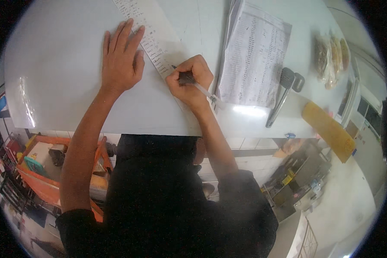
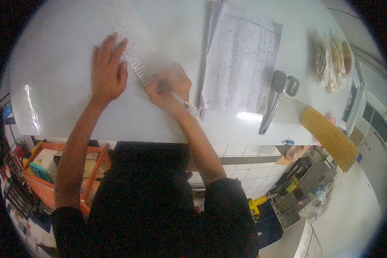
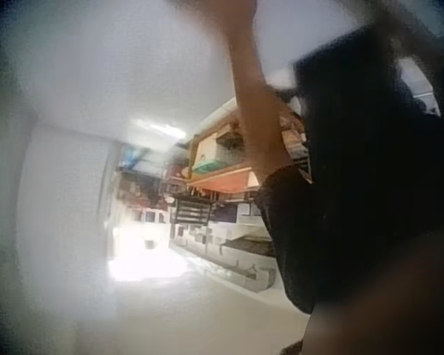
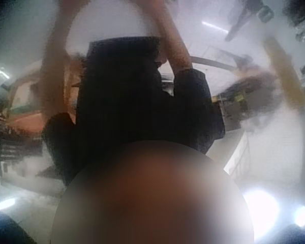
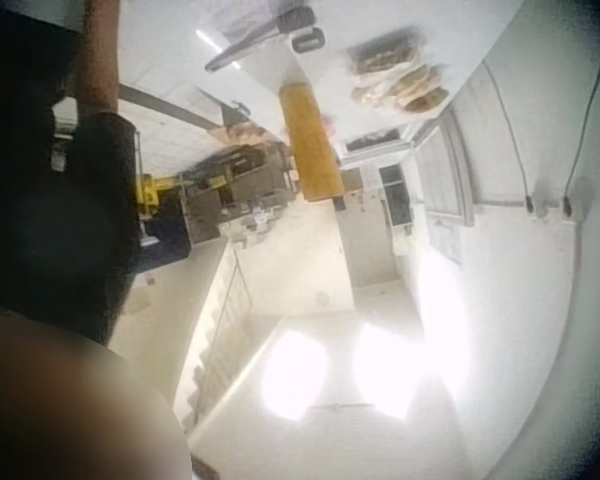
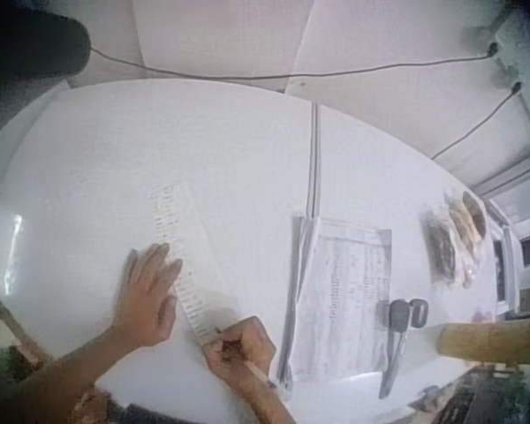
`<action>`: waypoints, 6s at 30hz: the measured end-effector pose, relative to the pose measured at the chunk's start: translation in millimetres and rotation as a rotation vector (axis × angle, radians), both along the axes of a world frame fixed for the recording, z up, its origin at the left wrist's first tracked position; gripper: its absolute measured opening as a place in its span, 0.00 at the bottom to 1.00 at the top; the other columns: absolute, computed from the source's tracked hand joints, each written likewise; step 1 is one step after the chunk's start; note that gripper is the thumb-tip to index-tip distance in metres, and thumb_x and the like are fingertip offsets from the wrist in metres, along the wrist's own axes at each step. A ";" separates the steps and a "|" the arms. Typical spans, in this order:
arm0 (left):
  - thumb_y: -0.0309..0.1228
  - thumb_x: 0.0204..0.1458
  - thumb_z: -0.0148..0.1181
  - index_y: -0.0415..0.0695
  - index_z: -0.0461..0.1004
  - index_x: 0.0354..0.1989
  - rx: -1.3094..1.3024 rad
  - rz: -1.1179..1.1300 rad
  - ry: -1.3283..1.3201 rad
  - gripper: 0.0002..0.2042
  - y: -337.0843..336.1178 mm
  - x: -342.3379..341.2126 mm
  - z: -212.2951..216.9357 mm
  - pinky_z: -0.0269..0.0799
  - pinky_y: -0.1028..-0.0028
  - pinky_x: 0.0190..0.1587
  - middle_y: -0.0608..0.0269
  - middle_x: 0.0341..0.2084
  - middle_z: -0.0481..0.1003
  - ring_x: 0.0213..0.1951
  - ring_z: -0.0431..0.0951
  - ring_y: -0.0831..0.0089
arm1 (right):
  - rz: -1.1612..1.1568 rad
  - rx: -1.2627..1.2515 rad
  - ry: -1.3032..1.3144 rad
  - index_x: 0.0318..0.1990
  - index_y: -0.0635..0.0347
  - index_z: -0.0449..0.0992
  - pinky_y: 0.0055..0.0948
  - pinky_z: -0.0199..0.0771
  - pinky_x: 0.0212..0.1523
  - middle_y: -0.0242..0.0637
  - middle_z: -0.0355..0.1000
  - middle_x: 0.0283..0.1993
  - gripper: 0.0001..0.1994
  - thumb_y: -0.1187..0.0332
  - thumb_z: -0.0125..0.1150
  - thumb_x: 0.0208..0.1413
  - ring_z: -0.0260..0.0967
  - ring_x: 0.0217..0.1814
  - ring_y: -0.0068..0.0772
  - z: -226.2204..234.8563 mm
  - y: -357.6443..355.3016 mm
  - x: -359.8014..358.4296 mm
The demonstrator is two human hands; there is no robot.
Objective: The person wraps food items in plastic, writes on a list, and transfers various food packages between a freezer and the prep table.
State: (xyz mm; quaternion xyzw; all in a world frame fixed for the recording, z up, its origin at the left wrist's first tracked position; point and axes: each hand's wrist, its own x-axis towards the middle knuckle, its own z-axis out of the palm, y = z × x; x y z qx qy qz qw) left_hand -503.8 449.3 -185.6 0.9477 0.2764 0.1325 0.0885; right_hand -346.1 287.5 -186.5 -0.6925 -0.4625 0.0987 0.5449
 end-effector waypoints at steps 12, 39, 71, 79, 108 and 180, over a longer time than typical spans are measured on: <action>0.34 0.61 0.53 0.48 0.65 0.74 0.038 -0.009 0.022 0.29 -0.9 -0.3 -7.8 0.44 0.38 0.77 0.50 0.76 0.58 0.77 0.56 0.51 | -0.033 -0.075 -0.046 0.30 0.59 0.72 0.25 0.77 0.29 0.36 0.72 0.31 0.11 0.81 0.70 0.45 0.73 0.28 0.29 2.7 -1.3 1.6; 0.32 0.64 0.50 0.48 0.60 0.78 0.043 -0.040 0.023 0.30 3.3 -3.8 -9.8 0.40 0.39 0.77 0.48 0.78 0.55 0.78 0.53 0.46 | -0.087 -0.061 0.124 0.24 0.58 0.71 0.28 0.74 0.26 0.37 0.68 0.25 0.10 0.79 0.68 0.39 0.71 0.25 0.34 -2.1 2.4 -4.0; 0.34 0.61 0.54 0.49 0.65 0.74 0.038 -0.008 0.026 0.30 -0.8 2.3 -4.2 0.45 0.39 0.77 0.51 0.76 0.58 0.77 0.56 0.51 | -0.021 -0.059 -0.002 0.29 0.60 0.71 0.23 0.79 0.27 0.37 0.71 0.31 0.10 0.80 0.70 0.46 0.74 0.28 0.25 2.0 6.8 3.6; 0.31 0.61 0.54 0.46 0.64 0.75 -0.030 0.003 0.005 0.30 -1.6 -1.1 1.8 0.44 0.37 0.76 0.50 0.77 0.57 0.77 0.56 0.48 | 0.008 -0.101 -0.058 0.30 0.60 0.72 0.24 0.76 0.29 0.36 0.73 0.32 0.11 0.80 0.71 0.45 0.74 0.29 0.25 11.9 13.2 1.5; 0.34 0.60 0.54 0.47 0.66 0.73 0.000 0.012 0.005 0.30 -1.2 2.2 2.4 0.46 0.37 0.76 0.48 0.75 0.59 0.76 0.57 0.49 | -0.041 -0.108 0.068 0.30 0.60 0.72 0.28 0.78 0.34 0.38 0.75 0.32 0.10 0.79 0.70 0.45 0.76 0.32 0.30 1.6 8.0 1.8; 0.34 0.60 0.54 0.46 0.68 0.71 -0.028 0.023 -0.012 0.28 -2.4 -1.8 1.5 0.45 0.35 0.76 0.49 0.75 0.58 0.77 0.56 0.50 | -0.053 -0.061 0.077 0.27 0.59 0.70 0.28 0.75 0.28 0.37 0.71 0.28 0.11 0.79 0.69 0.43 0.72 0.27 0.30 -0.4 9.3 -1.3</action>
